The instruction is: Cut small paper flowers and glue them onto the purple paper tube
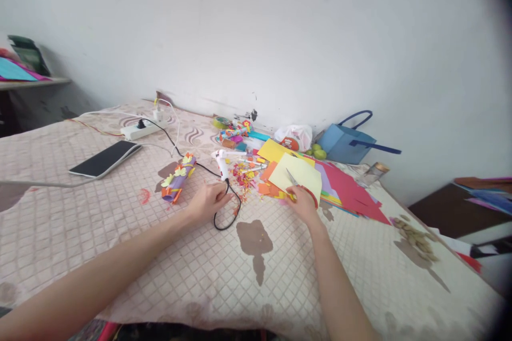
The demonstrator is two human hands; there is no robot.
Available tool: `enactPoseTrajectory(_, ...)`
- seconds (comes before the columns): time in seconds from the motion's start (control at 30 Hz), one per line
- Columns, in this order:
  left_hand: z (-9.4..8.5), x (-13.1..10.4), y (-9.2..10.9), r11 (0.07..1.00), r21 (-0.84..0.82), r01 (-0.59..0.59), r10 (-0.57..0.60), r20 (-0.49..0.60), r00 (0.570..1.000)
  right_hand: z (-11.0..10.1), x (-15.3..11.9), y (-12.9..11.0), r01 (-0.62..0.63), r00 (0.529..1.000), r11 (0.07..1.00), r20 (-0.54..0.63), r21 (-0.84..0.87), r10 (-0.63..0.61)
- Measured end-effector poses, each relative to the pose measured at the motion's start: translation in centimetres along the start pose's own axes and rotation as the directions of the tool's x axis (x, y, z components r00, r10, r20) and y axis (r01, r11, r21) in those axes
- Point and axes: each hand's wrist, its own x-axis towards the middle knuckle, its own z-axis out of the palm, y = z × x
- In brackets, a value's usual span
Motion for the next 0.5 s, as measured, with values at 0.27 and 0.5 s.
enactPoseTrajectory(0.27, 0.2, -0.1, 0.1, 1.0, 0.011, 0.026, -0.026, 0.033, 0.999, 0.9, 0.2, 0.0, 0.034, 0.997, 0.993, 0.068, 0.117, -0.042)
enactPoseTrajectory(0.5, 0.2, -0.1, 0.3, 1.0, 0.004, 0.026, -0.026, 0.017, 1.0, 0.5, 0.7, -0.6, -0.123, 0.986, 0.944, -0.069, 0.305, 0.151)
